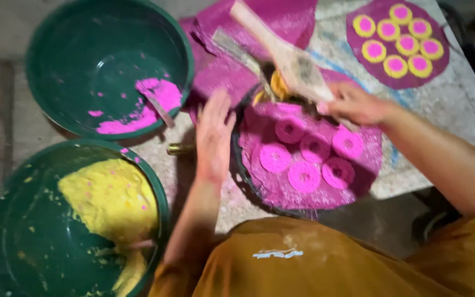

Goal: The person uses a manual press to form pink and yellow dough into ring-shaped decorative items. They scoop pink dough into the press, release it onto a pink mat, then scoop yellow dough and press it into the center of the pink rings. The finished items are arranged on the mat.

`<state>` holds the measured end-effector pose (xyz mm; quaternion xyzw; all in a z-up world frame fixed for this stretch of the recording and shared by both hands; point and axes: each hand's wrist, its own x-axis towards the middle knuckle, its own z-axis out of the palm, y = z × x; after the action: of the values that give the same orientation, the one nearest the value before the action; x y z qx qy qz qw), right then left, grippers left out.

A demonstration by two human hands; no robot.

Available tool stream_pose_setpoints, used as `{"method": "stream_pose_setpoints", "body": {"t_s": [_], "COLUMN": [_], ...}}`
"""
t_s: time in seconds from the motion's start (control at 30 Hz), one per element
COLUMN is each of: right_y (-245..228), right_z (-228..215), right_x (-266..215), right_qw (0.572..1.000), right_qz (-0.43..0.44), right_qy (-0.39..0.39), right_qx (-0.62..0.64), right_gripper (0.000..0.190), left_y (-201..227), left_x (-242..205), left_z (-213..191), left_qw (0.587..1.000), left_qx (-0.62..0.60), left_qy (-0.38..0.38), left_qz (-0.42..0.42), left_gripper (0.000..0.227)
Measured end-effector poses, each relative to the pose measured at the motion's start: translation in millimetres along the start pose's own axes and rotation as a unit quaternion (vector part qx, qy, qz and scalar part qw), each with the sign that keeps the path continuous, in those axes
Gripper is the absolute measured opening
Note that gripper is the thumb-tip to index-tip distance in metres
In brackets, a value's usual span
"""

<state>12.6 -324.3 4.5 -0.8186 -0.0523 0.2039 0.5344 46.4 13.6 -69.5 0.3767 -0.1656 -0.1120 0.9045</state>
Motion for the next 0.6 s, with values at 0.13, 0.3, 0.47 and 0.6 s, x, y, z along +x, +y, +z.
{"method": "stream_pose_setpoints", "body": {"t_s": [0.13,0.3,0.47,0.6], "right_y": [17.2,36.2,56.0,54.8], "right_z": [55.8,52.7,46.5,69.3], "right_x": [-60.2,-80.8,-74.9,-60.5], "right_qw": [0.979,0.944,0.953,0.972], "right_qz": [0.063,0.234,0.300,0.226], "right_qy": [-0.166,-0.155,-0.004,0.014], "right_qx": [0.097,0.172,0.027,-0.063], "right_gripper": [0.050,0.064,0.083,0.084], "left_y": [-9.6,-63.0,-108.2,-114.4], "left_x": [45.3,52.1,58.2,67.3], "left_z": [18.9,37.6,23.2,3.2], "left_qw": [0.934,0.880,0.886,0.876], "left_qx": [-0.317,-0.449,-0.452,-0.470], "left_qy": [-0.142,-0.108,-0.046,-0.062], "left_qz": [-0.085,-0.113,-0.097,-0.082], "left_gripper": [0.093,0.072,0.043,0.045]}}
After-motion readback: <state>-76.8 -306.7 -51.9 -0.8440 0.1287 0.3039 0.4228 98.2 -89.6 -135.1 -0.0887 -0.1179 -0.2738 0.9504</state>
